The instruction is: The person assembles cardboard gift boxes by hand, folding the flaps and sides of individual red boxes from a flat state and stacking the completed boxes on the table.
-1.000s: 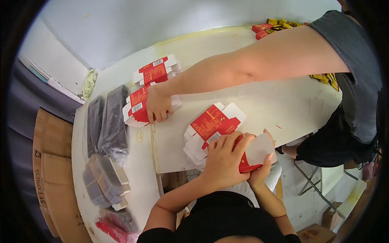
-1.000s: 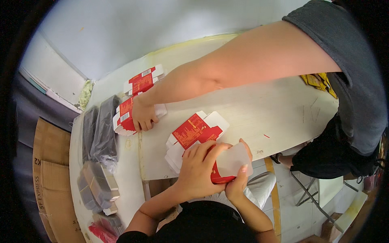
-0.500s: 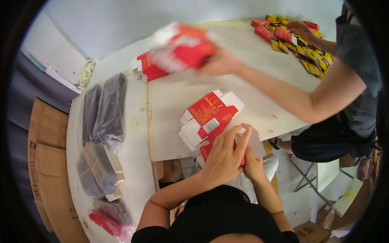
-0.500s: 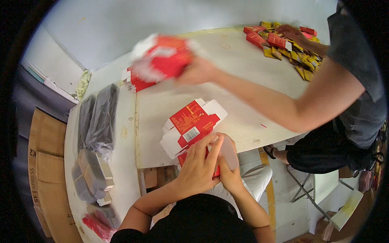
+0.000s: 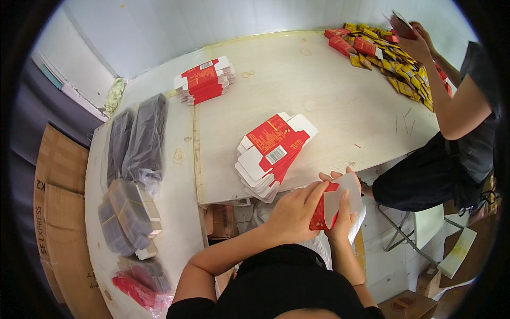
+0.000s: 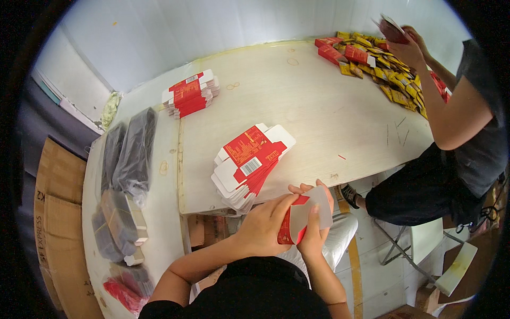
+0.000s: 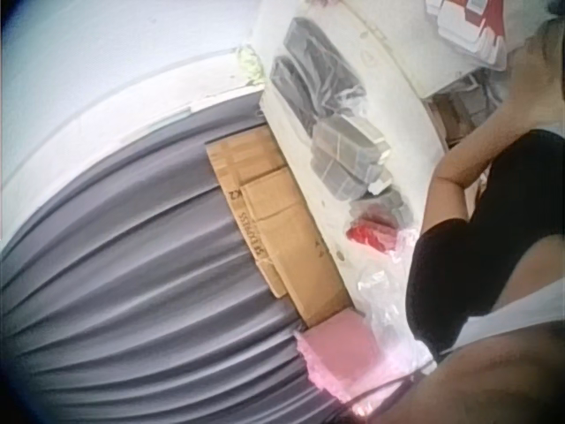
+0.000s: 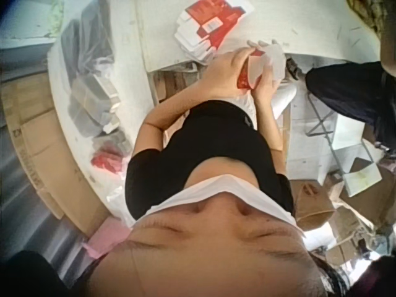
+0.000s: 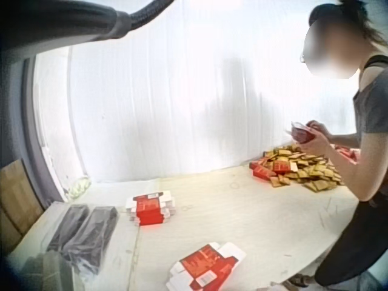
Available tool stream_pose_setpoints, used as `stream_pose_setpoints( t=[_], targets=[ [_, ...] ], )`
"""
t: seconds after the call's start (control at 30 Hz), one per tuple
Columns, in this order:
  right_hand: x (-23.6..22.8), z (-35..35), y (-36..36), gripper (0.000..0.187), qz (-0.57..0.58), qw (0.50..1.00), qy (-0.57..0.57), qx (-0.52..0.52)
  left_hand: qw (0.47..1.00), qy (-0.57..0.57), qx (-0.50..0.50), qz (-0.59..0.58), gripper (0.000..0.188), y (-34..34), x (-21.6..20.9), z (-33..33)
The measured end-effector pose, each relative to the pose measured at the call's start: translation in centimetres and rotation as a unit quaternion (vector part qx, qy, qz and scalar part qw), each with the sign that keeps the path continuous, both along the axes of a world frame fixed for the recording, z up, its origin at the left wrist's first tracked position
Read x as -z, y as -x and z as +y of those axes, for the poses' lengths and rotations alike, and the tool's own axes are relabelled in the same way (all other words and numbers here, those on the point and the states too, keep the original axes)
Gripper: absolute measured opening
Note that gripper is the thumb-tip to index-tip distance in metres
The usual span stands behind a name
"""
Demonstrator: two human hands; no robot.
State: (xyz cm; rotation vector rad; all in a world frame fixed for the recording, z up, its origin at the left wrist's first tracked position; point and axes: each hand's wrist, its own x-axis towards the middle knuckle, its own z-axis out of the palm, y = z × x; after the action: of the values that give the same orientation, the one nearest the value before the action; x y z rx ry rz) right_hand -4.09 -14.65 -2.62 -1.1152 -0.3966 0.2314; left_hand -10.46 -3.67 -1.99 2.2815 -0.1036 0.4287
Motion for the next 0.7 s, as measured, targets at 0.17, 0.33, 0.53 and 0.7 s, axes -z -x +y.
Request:
stream_pose_setpoints(
  t=[0.17, 0.33, 0.53, 0.7],
  targets=[
    [-0.3, -1.1, 0.9, 0.054, 0.045, 0.999, -0.022, -0.009, 0.997, -0.067, 0.041, 0.009, 0.091, 0.2, -0.6, -0.1],
    [0.3, -1.4, 1.5, 0.053, 0.239, 0.969, 0.006, -0.065, 0.970, -0.233, -0.004, -0.065, 0.079, 0.3, -1.1, 0.4],
    [-0.2, -1.4, 1.3, 0.044, 0.090, 0.991, 0.085, -0.043, 0.971, -0.219, -0.003, -0.093, 0.079, 0.6, -1.4, 1.0],
    [-1.9, -1.8, 0.9, 0.074, -0.175, 0.952, 0.231, -0.094, 0.975, -0.209, -0.015, -0.075, 0.076, 0.9, -1.6, 1.4]
  ],
)
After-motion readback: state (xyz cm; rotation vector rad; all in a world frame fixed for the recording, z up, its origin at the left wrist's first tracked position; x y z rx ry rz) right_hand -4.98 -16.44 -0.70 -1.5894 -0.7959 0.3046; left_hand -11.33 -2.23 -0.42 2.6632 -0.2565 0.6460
